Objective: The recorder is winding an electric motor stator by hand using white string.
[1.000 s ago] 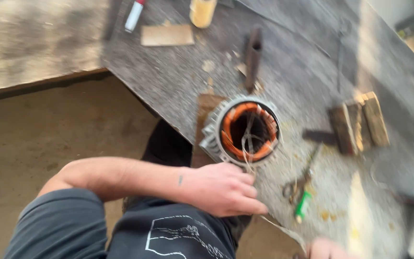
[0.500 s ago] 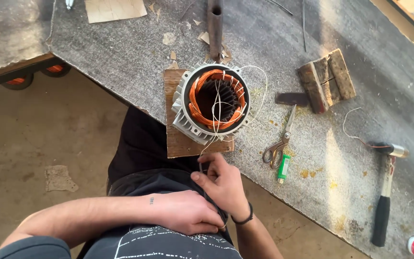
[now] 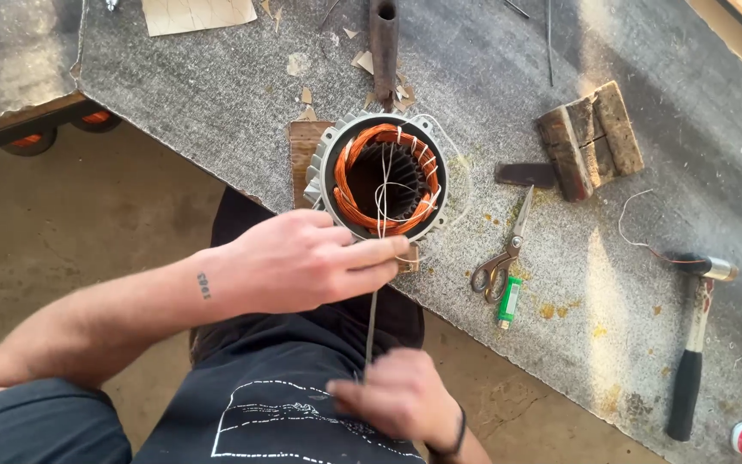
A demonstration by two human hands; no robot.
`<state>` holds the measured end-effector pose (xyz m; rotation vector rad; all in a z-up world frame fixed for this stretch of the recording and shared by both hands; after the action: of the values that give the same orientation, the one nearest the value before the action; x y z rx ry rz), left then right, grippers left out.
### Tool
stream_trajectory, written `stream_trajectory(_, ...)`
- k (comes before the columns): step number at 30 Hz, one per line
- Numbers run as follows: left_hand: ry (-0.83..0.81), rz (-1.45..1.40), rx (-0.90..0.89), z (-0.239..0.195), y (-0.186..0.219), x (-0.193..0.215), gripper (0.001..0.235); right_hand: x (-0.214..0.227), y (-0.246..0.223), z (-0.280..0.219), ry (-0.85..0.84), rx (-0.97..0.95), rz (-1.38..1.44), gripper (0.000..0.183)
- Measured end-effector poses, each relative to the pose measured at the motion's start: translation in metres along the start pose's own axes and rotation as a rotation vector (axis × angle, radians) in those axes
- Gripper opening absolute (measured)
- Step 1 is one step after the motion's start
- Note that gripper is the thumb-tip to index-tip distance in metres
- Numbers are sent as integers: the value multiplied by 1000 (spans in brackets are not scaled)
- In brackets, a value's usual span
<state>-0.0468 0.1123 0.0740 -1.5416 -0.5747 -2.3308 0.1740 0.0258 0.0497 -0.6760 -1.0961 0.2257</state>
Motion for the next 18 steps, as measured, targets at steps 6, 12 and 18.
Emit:
stream_trajectory(6, 123, -179, -117, -6, 8, 18, 18, 25, 20, -8, 341, -74, -66, 42)
stream_trajectory(12, 210, -1054, -324, -42, 42, 13, 16, -5, 54, -21, 477, -584, 676, 30)
stream_trajectory(18, -14, -1226, -122, -59, 64, -14, 22, 10, 42, 60, 58, -445, 852, 12)
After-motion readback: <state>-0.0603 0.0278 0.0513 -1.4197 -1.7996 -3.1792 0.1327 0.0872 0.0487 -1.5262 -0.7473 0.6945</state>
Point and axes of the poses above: each hand's wrist, its own z-axis towards the middle knuckle, its own x-axis out of the back of the hand, y = z × x, the point moved 2 cm from there along z, towards the middle knuckle, and after that the axes turned 6 degrees about -y, right-handed, at the moved point
